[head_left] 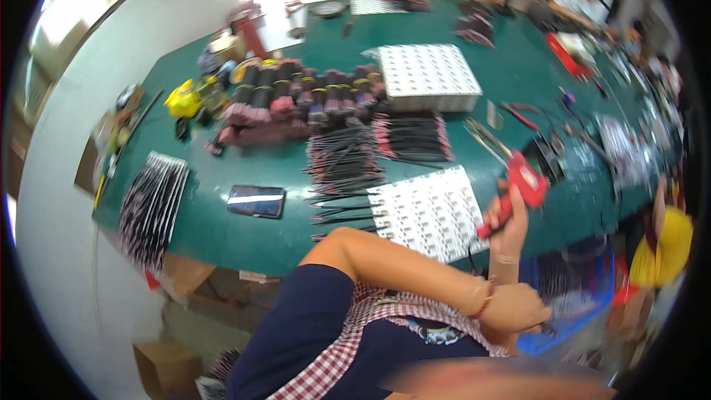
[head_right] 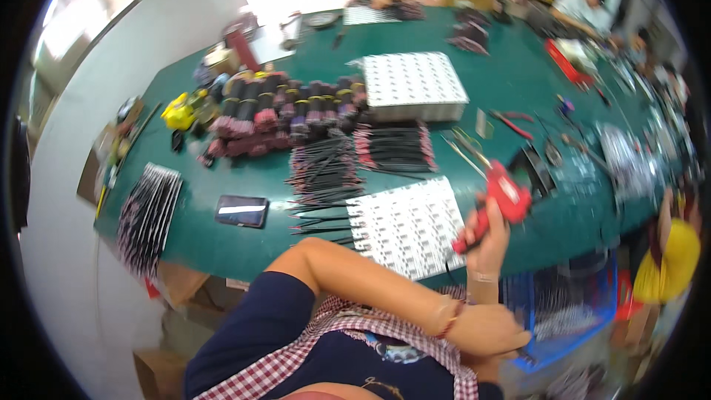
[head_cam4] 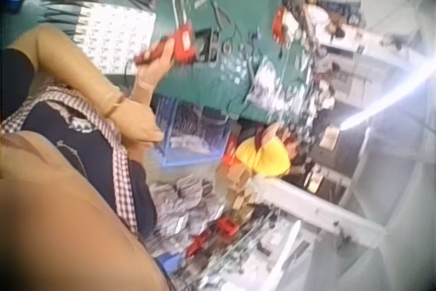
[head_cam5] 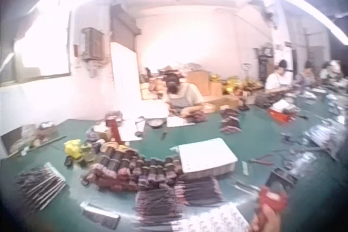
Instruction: The person solders individual black wires onto specified terminals of a printed circuit board using a handheld soldering iron.
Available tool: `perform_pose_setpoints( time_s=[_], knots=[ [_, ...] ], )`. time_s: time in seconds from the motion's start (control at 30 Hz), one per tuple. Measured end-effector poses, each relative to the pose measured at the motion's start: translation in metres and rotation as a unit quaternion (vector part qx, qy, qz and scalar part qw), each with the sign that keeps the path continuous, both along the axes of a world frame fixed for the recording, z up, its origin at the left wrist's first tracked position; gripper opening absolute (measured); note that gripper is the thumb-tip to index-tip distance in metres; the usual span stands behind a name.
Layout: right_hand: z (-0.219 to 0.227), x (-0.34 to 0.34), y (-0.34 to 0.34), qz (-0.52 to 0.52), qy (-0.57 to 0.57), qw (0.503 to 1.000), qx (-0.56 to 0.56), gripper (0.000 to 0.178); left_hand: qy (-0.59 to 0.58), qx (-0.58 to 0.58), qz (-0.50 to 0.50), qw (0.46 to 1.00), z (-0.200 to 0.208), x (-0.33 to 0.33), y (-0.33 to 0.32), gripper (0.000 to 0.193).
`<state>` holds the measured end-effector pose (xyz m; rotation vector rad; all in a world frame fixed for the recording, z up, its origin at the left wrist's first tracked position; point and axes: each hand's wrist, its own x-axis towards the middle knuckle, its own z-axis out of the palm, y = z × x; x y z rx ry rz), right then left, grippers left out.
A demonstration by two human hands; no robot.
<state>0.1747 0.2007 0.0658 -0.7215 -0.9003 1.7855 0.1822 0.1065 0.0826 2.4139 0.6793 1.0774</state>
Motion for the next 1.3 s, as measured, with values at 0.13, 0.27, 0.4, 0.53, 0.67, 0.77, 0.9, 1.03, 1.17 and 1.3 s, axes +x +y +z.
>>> perform_pose_setpoints(
  time_s=[0.13,0.27,0.4,0.53,0.67,0.77,0.9,1.03,1.17,1.3],
  knots=[
    [0.026,-0.035,0.009,0.028,-0.053,0.998,0.023,0.033,0.147,0.057,0.034,0.987,-0.045,0.076,0.009,0.014],
    [0.009,-0.034,0.022,0.035,-0.002,0.999,0.015,0.035,0.150,0.121,-0.008,0.981,-0.018,0.072,-0.014,0.013],
    [0.010,-0.027,0.017,0.030,0.036,0.998,0.053,0.035,0.142,0.088,-0.082,0.982,-0.027,0.076,-0.037,0.017],
    [0.013,-0.024,0.022,0.002,0.060,0.996,0.059,0.032,0.156,0.057,-0.089,0.982,-0.018,0.067,-0.054,0.019],
    [0.017,-0.024,0.026,-0.019,0.074,0.995,0.056,0.031,0.174,0.073,-0.051,0.981,-0.012,0.059,-0.066,0.022],
    [0.019,-0.018,0.032,-0.028,0.083,0.994,0.058,0.032,0.206,0.070,-0.001,0.976,-0.005,0.057,-0.072,0.024],
    [0.034,-0.010,0.037,-0.079,0.072,0.990,0.093,0.032,0.226,0.090,-0.012,0.970,0.001,0.056,-0.076,0.025],
    [0.064,-0.003,0.054,-0.114,0.064,0.981,0.142,0.030,0.194,0.149,-0.034,0.969,0.014,0.057,-0.066,0.025],
    [0.108,-0.001,0.070,-0.131,0.058,0.967,0.208,0.028,0.197,0.228,-0.006,0.954,0.042,0.059,-0.067,0.014],
    [0.149,-0.003,0.082,-0.145,0.044,0.956,0.253,0.026,0.203,0.255,0.068,0.943,0.068,0.052,-0.073,0.009]
  ],
)
